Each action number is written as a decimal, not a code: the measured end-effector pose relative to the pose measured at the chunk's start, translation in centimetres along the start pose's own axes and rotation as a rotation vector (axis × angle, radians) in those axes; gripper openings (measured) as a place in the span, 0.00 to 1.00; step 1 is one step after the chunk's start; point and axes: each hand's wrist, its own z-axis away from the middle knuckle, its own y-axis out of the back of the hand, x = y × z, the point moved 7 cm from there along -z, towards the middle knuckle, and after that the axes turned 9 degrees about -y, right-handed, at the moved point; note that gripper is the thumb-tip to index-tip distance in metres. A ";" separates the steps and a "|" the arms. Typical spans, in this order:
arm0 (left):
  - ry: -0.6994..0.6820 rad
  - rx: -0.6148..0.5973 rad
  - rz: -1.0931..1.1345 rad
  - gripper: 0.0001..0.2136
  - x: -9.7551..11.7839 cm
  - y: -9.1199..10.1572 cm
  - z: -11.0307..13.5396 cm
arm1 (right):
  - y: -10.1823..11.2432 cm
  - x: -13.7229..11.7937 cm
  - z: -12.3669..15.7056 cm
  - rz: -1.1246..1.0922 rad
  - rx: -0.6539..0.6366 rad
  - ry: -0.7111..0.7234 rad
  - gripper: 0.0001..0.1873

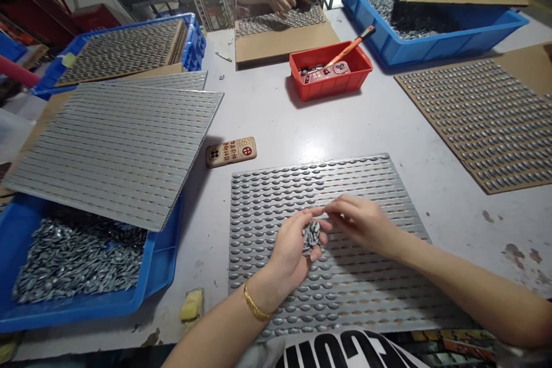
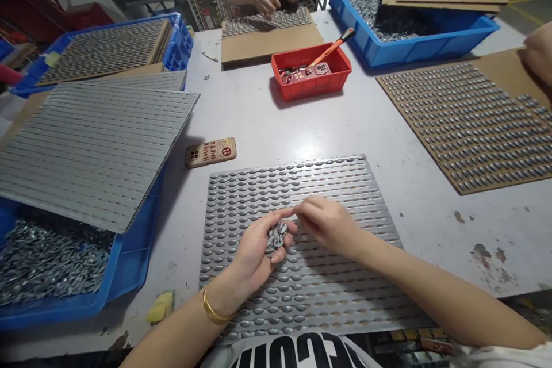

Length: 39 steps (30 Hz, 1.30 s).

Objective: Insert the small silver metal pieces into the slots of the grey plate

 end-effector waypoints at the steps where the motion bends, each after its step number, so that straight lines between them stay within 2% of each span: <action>1: -0.016 0.027 0.031 0.09 0.6 0.3 0.0 | 0.2 0.9 -0.4 -0.099 -0.007 -0.088 0.08; 4: -0.107 0.120 0.135 0.06 2.1 1.5 0.1 | 0.4 3.3 -1.3 -0.263 -0.009 -0.272 0.05; 6: -0.064 0.143 0.160 0.06 1.5 2.0 0.1 | 0.0 4.2 -1.8 -0.287 0.006 -0.299 0.05; 9: 0.040 0.120 0.172 0.07 -0.3 2.0 0.4 | -0.9 4.7 -2.4 -0.235 0.052 -0.271 0.05; 12: 0.042 0.121 0.175 0.09 -1.3 1.9 0.8 | -1.8 4.5 -2.7 -0.105 0.082 -0.188 0.06; 16: 0.029 0.104 0.084 0.09 -1.5 1.6 1.0 | -2.4 4.3 -2.7 -0.021 0.080 -0.145 0.07; 22: -0.017 0.002 -0.005 0.12 -1.4 0.7 0.8 | -2.7 4.0 -2.8 0.175 0.076 -0.095 0.09; 25: -0.030 -0.015 -0.018 0.14 -1.5 0.7 0.7 | -2.6 3.9 -2.9 0.165 0.062 -0.095 0.10; 28: -0.044 -0.011 0.001 0.12 -1.7 0.8 0.6 | -2.0 3.5 -2.6 0.003 0.053 -0.126 0.09; 30: -0.066 -0.010 0.010 0.10 -1.7 0.9 0.5 | -1.6 3.1 -2.1 -0.209 0.019 -0.209 0.08; 34: -0.089 -0.016 0.025 0.11 -1.7 0.7 0.1 | -2.7 1.9 -0.4 -0.716 -0.174 -0.441 0.10; 36: -0.085 -0.022 0.037 0.12 -1.7 0.5 0.0 | -3.3 1.3 0.2 -0.869 -0.232 -0.510 0.12; 39: -0.080 -0.027 0.033 0.13 -2.0 0.0 0.0 | -3.4 1.2 0.6 -0.914 -0.145 -0.522 0.11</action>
